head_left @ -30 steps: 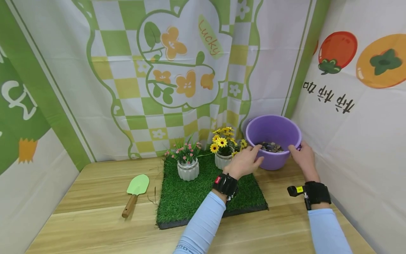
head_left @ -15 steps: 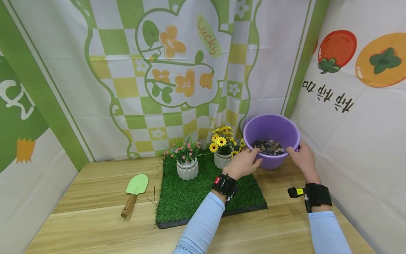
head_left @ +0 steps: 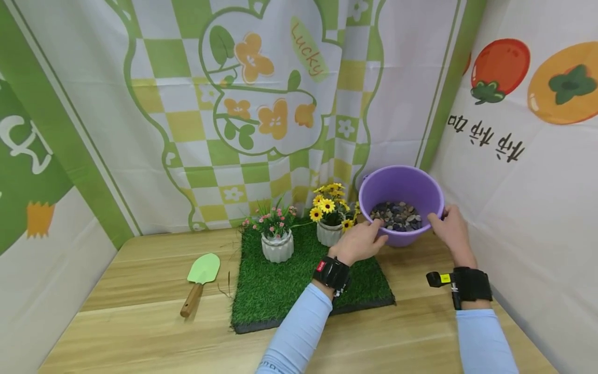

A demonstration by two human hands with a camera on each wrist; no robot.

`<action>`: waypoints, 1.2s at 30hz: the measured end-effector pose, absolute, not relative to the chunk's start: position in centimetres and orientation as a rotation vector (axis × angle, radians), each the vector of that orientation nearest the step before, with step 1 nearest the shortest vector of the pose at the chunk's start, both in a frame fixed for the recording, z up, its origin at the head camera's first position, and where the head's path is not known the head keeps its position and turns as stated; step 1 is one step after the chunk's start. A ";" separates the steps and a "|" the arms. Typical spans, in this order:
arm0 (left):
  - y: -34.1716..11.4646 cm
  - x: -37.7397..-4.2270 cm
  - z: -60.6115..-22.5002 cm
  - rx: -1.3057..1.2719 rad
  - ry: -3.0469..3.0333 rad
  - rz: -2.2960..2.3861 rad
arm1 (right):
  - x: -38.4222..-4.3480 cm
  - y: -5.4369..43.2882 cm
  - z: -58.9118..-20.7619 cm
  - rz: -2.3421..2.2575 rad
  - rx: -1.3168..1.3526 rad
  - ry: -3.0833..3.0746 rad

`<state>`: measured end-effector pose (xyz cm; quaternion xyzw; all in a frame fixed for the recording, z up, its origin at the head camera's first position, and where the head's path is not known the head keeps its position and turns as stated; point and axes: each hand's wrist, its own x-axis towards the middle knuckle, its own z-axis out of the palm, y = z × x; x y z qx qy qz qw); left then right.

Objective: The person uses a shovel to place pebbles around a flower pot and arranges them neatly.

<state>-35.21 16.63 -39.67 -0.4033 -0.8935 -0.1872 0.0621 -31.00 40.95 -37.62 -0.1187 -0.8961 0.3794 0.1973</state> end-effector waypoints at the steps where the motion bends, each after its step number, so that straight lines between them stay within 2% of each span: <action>1: 16.6 -35.2 -39.6 -1.215 -2.706 -0.562 | -31.0 41.0 -37.5 1.039 -0.340 -2.506; 5: 16.7 -35.0 -39.8 -1.197 -2.739 -0.590 | -31.2 41.5 -37.4 1.041 -0.349 -2.488; 16: 16.3 -34.2 -40.4 -1.205 -2.761 -0.628 | -31.8 41.9 -37.7 1.491 -0.239 -2.376; 27: 16.0 -34.2 -41.4 -1.178 -2.840 -0.672 | -32.2 41.0 -38.4 1.651 -0.430 -2.129; 36: 16.0 -34.3 -41.4 -1.209 -2.802 -0.663 | -32.7 40.5 -38.6 1.769 -0.453 -1.942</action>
